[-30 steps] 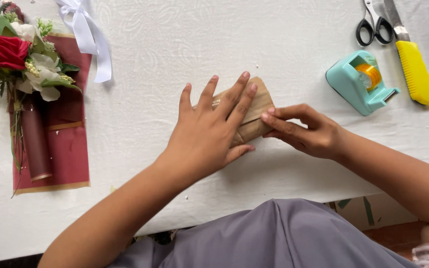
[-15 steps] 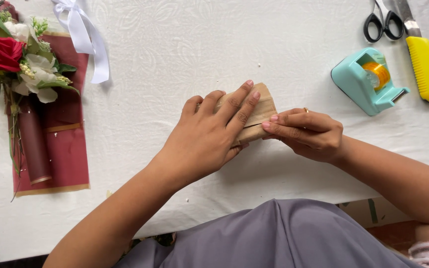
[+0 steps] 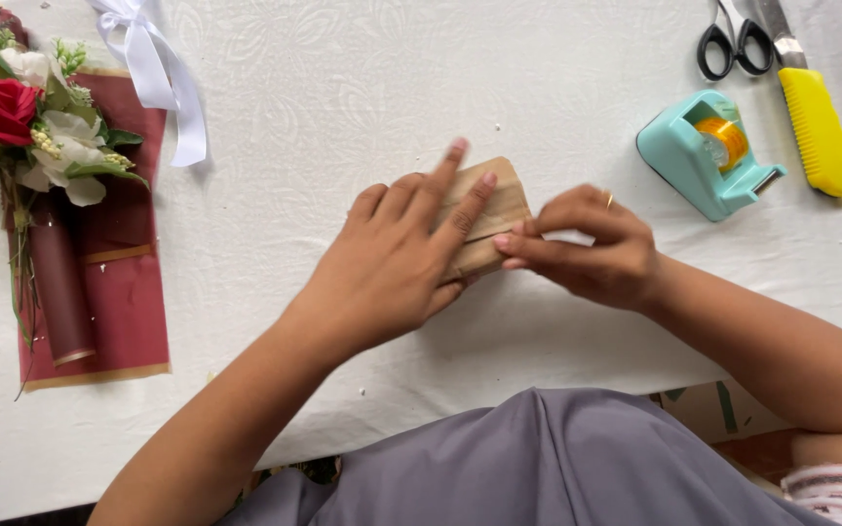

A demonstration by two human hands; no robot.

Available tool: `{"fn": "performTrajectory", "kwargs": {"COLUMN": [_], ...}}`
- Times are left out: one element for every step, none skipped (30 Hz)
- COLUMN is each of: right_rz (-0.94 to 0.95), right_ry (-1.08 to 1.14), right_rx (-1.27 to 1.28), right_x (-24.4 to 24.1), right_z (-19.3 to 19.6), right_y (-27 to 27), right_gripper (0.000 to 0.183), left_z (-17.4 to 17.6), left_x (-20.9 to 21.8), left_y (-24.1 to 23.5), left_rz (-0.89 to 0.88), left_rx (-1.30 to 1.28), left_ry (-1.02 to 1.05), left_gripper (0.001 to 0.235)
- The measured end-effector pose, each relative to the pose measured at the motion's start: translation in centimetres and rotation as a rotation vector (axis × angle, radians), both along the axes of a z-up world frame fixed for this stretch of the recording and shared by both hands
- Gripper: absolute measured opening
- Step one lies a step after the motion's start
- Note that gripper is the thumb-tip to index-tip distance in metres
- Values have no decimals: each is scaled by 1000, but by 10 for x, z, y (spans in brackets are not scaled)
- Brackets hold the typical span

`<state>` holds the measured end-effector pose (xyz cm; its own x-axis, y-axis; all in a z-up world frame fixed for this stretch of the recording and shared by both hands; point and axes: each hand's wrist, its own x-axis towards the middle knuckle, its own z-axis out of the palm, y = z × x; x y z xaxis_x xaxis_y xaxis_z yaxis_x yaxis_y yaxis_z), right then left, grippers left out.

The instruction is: The person assembles a rectangular cardboard container by folding and taping the edges. They repeatedly apply tape to secure the seams, then place a white foam block inside the container.

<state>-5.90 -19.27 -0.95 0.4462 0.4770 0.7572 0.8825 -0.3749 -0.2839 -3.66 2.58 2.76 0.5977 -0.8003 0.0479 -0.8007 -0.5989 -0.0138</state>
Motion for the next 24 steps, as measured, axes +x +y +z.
{"fn": "performTrajectory", "kwargs": {"right_rz": [-3, -77, -149, -151, -147, -135, -132, -19, 93, 92, 39, -13, -15, -84, -152, -149, -120, -91, -89, -87, -86, -87, -92, -93], "right_ry": [-1, 145, 293, 284, 440, 596, 587, 573, 560, 552, 460, 369, 363, 324, 284, 280, 198, 120, 118, 94, 70, 72, 39, -1], "right_rx": [-1, 69, 138, 137, 250, 359, 356, 283, 209, 206, 123, 42, 39, 63, 88, 86, 173, 261, 259, 275, 290, 286, 285, 285], "right_x": [-1, -1, 0, -1, -2, -3, -2, -3, -4, -5, -6, -7, -7, -6, -4, -2, 1, 2, 2, 3, 3, 4, 4, 7], "right_z": [6, 13, 21, 24, 28, 31, 28, 24, 19, 17, 15, 13, 7, 1, -5, -6, -7, -8, -12, -16, -20, -22, -24, -26], "right_y": [-4, -7, -10, -13, -15, -17, -15, -13, -10, -6, -3, 1, 1, 3, 5, 10, 15, 20, 20, 20, 20, 18, 17, 16], "right_gripper": [17, 25, 38, 38, 39, 42, 42, 62, 86, 86, 85, 83, 83, 80, 77, 77, 71, 69, 69, 66, 62, 62, 62, 62], "left_z": [1, 4, 6, 0, -6, -12, -18, -24, -30, -37, -43, -50, -50, -50, -50, -53, -56, -59, -63, -67, -71, -71, -70, -69], "left_x": [0, 2, 3, 3, 2, 1, 5, 7, 9, 11, 14, 16, 15, 14, 13, 15, 18, 19, 20, 20, 21, 21, 21, 23], "left_y": [4, 8, 13, 14, 15, 17, 13, 9, 5, 0, -5, -11, -15, -19, -22, -26, -29, -32, -33, -34, -35, -36, -36, -36], "left_rz": [-3, 28, 58, 55, 38, 22, 22, -50, -126, -130, -169, -207, -212, -169, -126, -126, -130, -133, -132, -147, -162, -162, -175, -189], "left_rx": [-1, -89, -178, -180, -389, -596, -599, -752, -904, -906, -967, -1027, -1028, -1047, -1066, -1068, -1123, -1178, -1180, -1170, -1160, -1163, -1169, -1172], "left_ry": [-1, 132, 265, 257, 116, -30, -40, 12, 64, 56, 115, 177, 171, 231, 291, 285, 221, 159, 156, 119, 81, 84, 67, 44], "left_gripper": [83, 81, 80, 80, 79, 79, 79, 86, 94, 94, 99, 105, 105, 110, 117, 117, 113, 111, 111, 108, 106, 106, 106, 106]}}
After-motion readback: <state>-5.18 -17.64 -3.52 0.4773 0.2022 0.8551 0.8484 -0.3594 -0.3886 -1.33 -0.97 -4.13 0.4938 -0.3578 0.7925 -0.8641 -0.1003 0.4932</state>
